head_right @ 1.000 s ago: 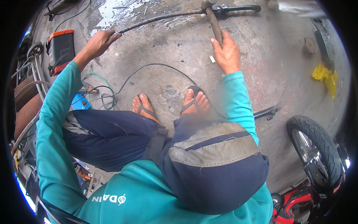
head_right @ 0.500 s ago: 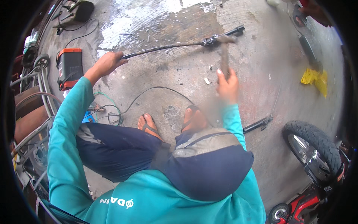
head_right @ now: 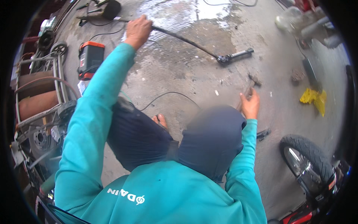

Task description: The person welds a metal rod to a metal part using a welding torch, then uses a hammer to tap the weld area. Another person pours water from a bottle onto the hot weld to cool it. The process is repeated with additional welding and hammering.

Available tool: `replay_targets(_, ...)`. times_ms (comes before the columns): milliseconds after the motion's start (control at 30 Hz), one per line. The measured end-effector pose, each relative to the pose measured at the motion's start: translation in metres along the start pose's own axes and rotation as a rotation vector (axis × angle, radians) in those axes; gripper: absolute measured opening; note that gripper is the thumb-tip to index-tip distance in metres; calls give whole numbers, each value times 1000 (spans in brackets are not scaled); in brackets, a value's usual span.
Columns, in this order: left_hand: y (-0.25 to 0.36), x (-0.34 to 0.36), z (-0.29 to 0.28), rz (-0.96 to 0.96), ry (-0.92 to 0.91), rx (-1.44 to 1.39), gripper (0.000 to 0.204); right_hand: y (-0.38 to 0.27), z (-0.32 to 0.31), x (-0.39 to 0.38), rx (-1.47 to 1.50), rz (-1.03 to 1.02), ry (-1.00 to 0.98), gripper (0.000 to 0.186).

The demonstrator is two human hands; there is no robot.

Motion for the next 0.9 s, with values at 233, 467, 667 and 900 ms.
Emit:
replay_targets(233, 22, 21, -40, -72, -56, -90, 22, -234, -167, -42, 878, -443, -214, 51)
replay_targets(467, 2, 4, -14, -118, -102, -215, 24, -358, -293, -158, 1324, -1578, -330, 49)
replay_targets(667, 11, 19, -7, -151, -76, -372, 24, -373, -309, -189, 1169, -1730, -354, 36)
replay_targets(900, 20, 24, 0, -141, 168, -841, 38, -376, -269, -212, 818, -1685, -490, 21)
Point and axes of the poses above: each hand's wrist, its own x-axis towards the middle knuckle, its own z-axis out of the palm, y = z × x, the point moved 5 cm from there along x, towards the middle knuckle, and after that the axes turned 8 degrees about -x, right-handed, at the moved point
